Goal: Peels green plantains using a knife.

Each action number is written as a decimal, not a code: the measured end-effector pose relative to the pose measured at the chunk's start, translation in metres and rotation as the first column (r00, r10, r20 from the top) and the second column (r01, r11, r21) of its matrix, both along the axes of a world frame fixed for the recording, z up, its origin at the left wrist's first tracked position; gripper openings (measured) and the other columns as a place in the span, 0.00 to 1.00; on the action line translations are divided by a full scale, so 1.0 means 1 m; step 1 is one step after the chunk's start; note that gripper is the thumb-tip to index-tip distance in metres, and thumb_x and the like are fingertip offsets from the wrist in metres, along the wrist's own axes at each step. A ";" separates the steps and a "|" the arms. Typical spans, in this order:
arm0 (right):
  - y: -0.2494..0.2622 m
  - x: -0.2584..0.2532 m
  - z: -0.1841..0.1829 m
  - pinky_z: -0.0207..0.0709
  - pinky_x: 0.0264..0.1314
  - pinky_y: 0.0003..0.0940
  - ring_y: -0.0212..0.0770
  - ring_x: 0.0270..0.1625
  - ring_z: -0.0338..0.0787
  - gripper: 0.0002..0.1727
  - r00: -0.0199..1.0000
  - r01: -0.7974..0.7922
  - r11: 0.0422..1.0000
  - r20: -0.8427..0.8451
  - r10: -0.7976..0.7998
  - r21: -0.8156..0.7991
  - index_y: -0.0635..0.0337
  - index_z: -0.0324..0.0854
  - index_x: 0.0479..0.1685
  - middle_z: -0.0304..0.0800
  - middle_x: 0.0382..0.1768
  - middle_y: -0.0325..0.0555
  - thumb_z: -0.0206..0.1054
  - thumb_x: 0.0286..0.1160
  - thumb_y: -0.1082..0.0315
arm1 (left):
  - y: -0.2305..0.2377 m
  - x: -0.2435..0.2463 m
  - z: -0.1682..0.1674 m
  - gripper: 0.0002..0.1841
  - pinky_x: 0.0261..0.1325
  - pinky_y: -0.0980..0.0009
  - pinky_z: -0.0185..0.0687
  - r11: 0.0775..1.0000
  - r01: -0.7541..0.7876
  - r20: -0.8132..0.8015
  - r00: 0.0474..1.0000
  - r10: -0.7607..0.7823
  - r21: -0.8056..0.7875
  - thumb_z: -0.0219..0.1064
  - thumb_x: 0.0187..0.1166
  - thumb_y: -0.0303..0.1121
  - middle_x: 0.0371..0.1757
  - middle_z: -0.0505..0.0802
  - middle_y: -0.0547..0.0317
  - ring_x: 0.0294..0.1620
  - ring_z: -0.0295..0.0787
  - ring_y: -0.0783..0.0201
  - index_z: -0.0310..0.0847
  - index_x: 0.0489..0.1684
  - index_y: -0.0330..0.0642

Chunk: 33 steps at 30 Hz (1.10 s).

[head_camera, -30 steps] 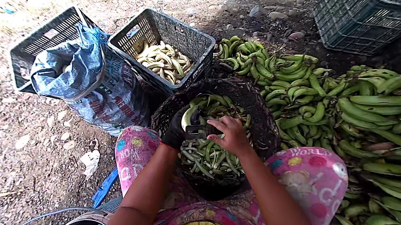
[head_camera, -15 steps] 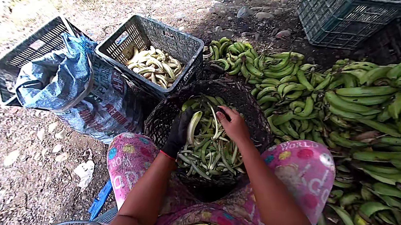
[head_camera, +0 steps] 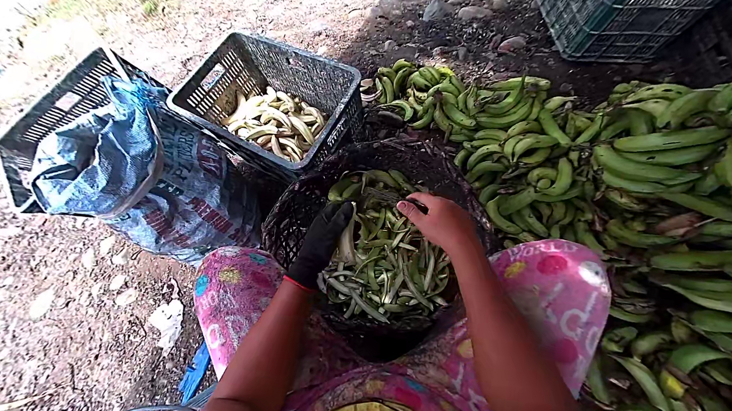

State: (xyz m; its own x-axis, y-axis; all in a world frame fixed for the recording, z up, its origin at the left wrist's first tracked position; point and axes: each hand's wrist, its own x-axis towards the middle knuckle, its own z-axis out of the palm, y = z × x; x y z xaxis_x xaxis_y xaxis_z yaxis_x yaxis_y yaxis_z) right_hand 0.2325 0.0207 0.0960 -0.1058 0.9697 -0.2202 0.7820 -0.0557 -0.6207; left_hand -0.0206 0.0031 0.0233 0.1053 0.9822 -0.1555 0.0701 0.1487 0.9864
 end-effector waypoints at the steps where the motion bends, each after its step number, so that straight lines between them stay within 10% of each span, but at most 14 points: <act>1: -0.003 0.006 0.008 0.76 0.63 0.74 0.65 0.64 0.89 0.34 0.999 0.008 0.999 0.044 -0.006 -0.035 0.48 0.85 0.72 0.92 0.60 0.60 0.56 0.83 0.33 | -0.001 0.003 0.000 0.23 0.50 0.62 0.89 0.995 0.057 -0.051 0.997 -0.061 -0.082 0.61 0.88 0.47 0.51 0.93 0.52 0.44 0.91 0.62 0.77 0.75 0.45; 8: -0.034 0.075 0.061 0.70 0.71 0.74 0.64 0.73 0.84 0.34 0.975 0.221 0.970 0.013 -0.223 0.103 0.46 0.80 0.78 0.87 0.70 0.58 0.57 0.84 0.34 | -0.006 0.006 -0.007 0.19 0.45 0.57 0.92 0.873 0.162 -0.227 0.929 -0.292 -0.459 0.63 0.87 0.43 0.51 0.93 0.48 0.44 0.94 0.57 0.81 0.68 0.40; 11: -0.045 0.102 0.066 0.70 0.66 0.76 0.66 0.70 0.84 0.34 0.955 0.295 0.949 -0.017 -0.295 0.115 0.46 0.79 0.78 0.85 0.69 0.61 0.56 0.85 0.35 | 0.007 -0.037 0.008 0.19 0.51 0.60 0.91 0.997 -0.031 0.172 0.984 0.043 -0.070 0.56 0.90 0.41 0.53 0.92 0.52 0.47 0.92 0.60 0.77 0.72 0.41; 13: -0.052 0.111 0.066 0.71 0.63 0.76 0.67 0.68 0.86 0.34 0.945 0.327 0.932 -0.047 -0.324 0.156 0.49 0.79 0.77 0.86 0.68 0.62 0.56 0.85 0.36 | 0.025 -0.067 0.005 0.22 0.69 0.58 0.83 0.950 -0.176 0.537 0.844 0.010 0.259 0.47 0.92 0.51 0.67 0.87 0.64 0.65 0.86 0.64 0.70 0.78 0.56; 16: -0.057 0.109 0.060 0.75 0.55 0.75 0.68 0.59 0.89 0.34 0.941 0.337 0.903 -0.117 -0.317 0.268 0.55 0.82 0.73 0.89 0.61 0.63 0.57 0.84 0.36 | 0.033 -0.086 -0.001 0.30 0.81 0.53 0.71 0.874 -0.448 0.781 0.608 0.144 0.188 0.30 0.92 0.60 0.73 0.85 0.64 0.77 0.80 0.59 0.68 0.79 0.58; 20: -0.053 0.095 0.052 0.80 0.53 0.67 0.61 0.55 0.91 0.35 0.959 0.272 0.916 -0.161 -0.232 0.295 0.54 0.83 0.72 0.90 0.59 0.59 0.58 0.83 0.35 | 0.016 -0.032 -0.034 0.23 0.66 0.53 0.83 0.816 -0.519 0.399 0.712 0.578 -0.256 0.40 0.95 0.48 0.64 0.86 0.51 0.62 0.87 0.55 0.65 0.75 0.44; 25: -0.043 0.090 0.045 0.82 0.53 0.63 0.59 0.55 0.90 0.33 0.963 0.230 0.953 -0.185 -0.194 0.195 0.54 0.81 0.74 0.89 0.58 0.57 0.56 0.86 0.38 | 0.002 0.048 -0.088 0.24 0.54 0.53 0.89 0.840 -0.227 -0.011 0.967 0.254 -0.493 0.48 0.95 0.43 0.62 0.89 0.41 0.55 0.91 0.50 0.65 0.80 0.37; 30: -0.026 0.088 0.021 0.82 0.53 0.64 0.60 0.54 0.90 0.31 0.970 0.196 0.978 -0.164 -0.181 0.078 0.54 0.82 0.72 0.89 0.54 0.58 0.63 0.83 0.40 | 0.058 0.058 -0.133 0.21 0.54 0.58 0.88 0.880 -0.296 -0.133 0.955 0.265 -0.372 0.43 0.96 0.37 0.57 0.86 0.41 0.51 0.88 0.55 0.64 0.76 0.31; 33: -0.010 0.088 0.016 0.80 0.61 0.64 0.59 0.62 0.89 0.33 0.978 0.158 0.985 -0.128 -0.166 -0.065 0.49 0.80 0.75 0.88 0.61 0.56 0.63 0.81 0.36 | 0.092 0.049 -0.149 0.34 0.72 0.54 0.82 0.983 -0.045 -0.631 0.772 -0.080 -0.179 0.66 0.84 0.42 0.69 0.87 0.41 0.67 0.87 0.54 0.60 0.85 0.36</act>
